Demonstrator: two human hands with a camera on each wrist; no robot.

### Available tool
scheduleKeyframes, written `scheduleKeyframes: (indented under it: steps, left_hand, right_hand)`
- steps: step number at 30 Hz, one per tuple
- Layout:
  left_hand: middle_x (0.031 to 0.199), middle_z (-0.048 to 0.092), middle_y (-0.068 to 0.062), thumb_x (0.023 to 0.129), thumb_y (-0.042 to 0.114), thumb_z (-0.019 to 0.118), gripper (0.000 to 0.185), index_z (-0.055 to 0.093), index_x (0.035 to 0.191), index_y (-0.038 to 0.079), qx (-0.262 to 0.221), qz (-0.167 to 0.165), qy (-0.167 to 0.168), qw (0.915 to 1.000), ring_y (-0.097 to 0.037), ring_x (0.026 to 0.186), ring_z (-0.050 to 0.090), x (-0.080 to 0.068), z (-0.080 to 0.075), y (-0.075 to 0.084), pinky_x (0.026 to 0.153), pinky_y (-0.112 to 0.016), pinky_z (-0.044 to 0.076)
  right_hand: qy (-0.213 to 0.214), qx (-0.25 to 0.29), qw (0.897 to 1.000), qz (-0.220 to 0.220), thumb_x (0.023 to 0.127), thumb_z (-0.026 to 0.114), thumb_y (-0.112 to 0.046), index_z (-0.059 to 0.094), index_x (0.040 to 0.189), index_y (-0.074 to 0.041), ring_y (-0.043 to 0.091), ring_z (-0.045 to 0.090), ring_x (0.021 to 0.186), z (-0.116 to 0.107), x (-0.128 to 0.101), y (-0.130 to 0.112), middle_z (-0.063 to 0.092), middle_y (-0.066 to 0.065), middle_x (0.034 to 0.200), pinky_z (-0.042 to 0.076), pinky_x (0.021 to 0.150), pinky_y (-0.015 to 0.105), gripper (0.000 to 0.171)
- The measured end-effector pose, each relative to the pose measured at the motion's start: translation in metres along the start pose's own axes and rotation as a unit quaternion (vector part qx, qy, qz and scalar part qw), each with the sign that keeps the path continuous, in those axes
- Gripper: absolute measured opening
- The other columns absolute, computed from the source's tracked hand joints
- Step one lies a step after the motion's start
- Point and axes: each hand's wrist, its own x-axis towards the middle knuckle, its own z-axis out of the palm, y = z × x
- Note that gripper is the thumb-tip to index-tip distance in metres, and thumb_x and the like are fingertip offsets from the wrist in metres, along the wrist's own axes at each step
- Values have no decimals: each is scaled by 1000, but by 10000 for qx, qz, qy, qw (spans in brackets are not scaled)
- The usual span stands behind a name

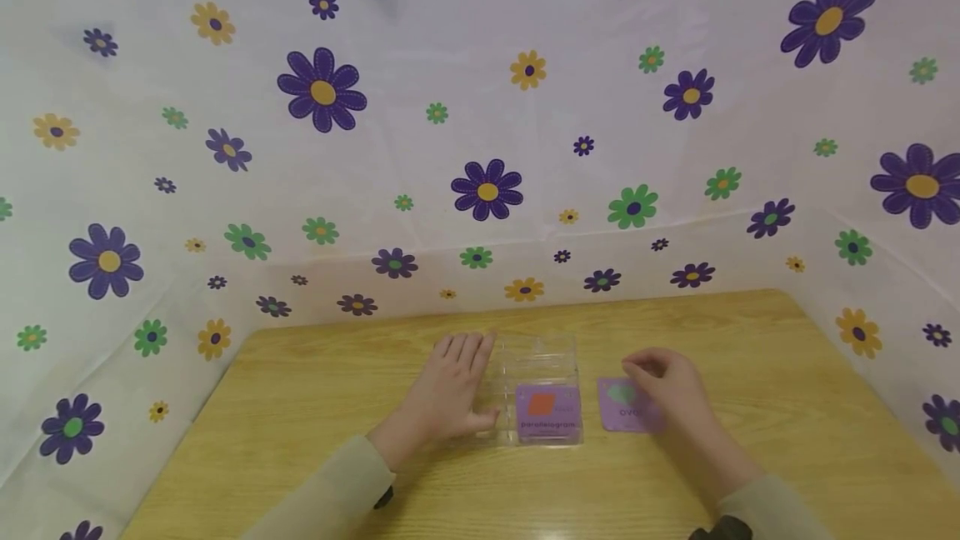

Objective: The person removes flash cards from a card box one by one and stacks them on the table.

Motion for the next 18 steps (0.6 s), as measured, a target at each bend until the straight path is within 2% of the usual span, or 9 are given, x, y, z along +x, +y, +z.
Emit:
scheduleKeyframes:
  steps: [8,18]
  left_hand:
    - [149,51,-10,90,77,51,107,24,165,6,7,-7,16,10000,-25,133,51,0,1,0,114,-43,44]
    - [152,51,-12,91,77,50,107,24,166,5,-3,15,-34,10000,-26,135,51,1,2,0,116,-44,43]
  right_hand:
    - [-123,249,9996,-41,103,68,-17,72,119,7,6,63,81,3,-6,-13,75,16,109,56,71,22,29]
    - [-225,393,9987,-230,102,70,-17,72,120,6,8,68,84,5,-9,-18,76,18,114,59,75,24,29]
